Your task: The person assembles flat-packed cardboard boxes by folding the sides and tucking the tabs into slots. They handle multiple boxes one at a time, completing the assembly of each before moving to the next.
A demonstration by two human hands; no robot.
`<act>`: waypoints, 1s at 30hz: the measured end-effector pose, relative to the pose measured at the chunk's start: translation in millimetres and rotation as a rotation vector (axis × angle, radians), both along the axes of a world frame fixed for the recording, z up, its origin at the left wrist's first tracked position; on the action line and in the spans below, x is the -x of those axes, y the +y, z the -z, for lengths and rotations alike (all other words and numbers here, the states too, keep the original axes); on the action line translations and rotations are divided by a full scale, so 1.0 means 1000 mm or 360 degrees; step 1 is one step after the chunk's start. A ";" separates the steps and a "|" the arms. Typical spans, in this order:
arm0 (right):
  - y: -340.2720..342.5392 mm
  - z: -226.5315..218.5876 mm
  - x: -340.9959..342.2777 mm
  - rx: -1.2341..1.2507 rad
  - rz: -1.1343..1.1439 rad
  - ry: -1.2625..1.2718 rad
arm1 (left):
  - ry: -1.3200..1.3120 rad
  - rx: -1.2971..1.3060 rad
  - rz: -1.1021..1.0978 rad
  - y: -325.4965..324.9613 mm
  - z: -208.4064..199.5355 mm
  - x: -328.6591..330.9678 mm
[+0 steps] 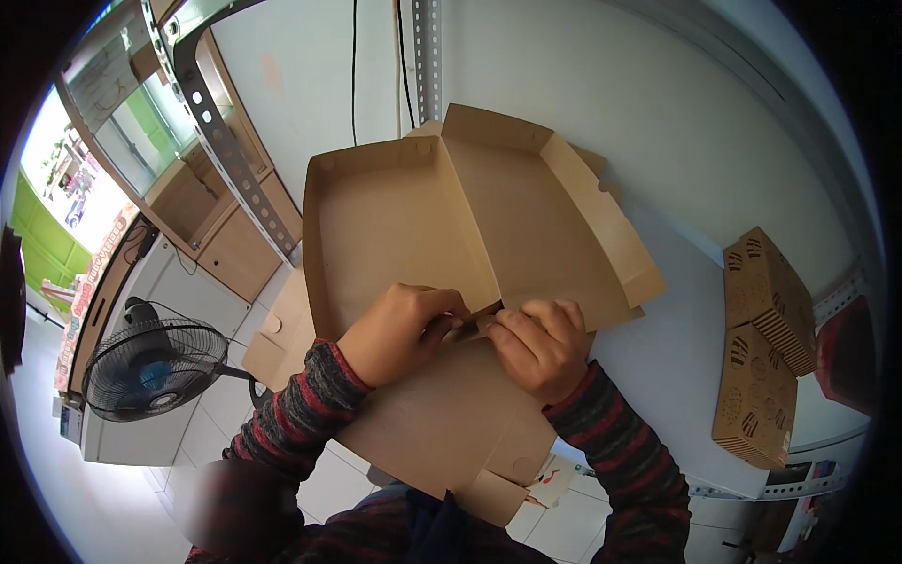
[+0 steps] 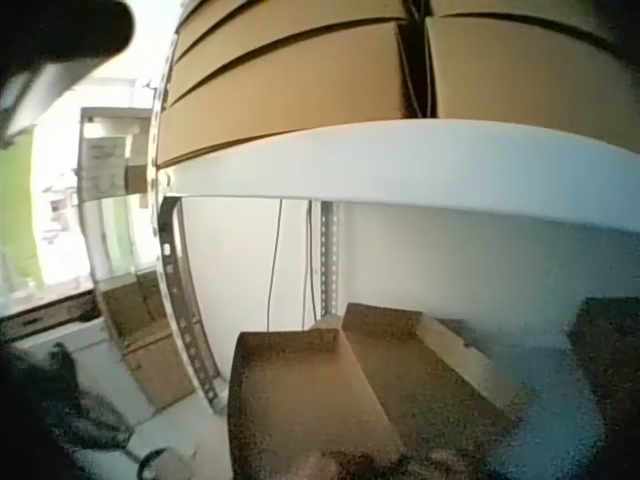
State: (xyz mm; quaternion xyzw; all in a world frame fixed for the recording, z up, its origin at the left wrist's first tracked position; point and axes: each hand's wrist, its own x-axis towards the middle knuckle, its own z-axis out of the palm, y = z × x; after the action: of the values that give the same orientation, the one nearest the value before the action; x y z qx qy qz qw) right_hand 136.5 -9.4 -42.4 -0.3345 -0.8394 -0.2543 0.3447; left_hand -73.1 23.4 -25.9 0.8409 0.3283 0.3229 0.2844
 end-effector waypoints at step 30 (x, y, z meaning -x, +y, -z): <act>-0.005 -0.004 -0.005 -0.0570 -0.0015 -0.0534 | 0.0011 -0.0087 0.0025 -0.016 0.003 0.011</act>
State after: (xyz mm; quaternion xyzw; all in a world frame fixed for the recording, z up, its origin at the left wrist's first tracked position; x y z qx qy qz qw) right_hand 141.6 -14.5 -38.8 -0.2171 -0.8281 -0.4493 0.2553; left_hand -84.0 7.5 -29.0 0.8521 0.3136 0.3264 0.2626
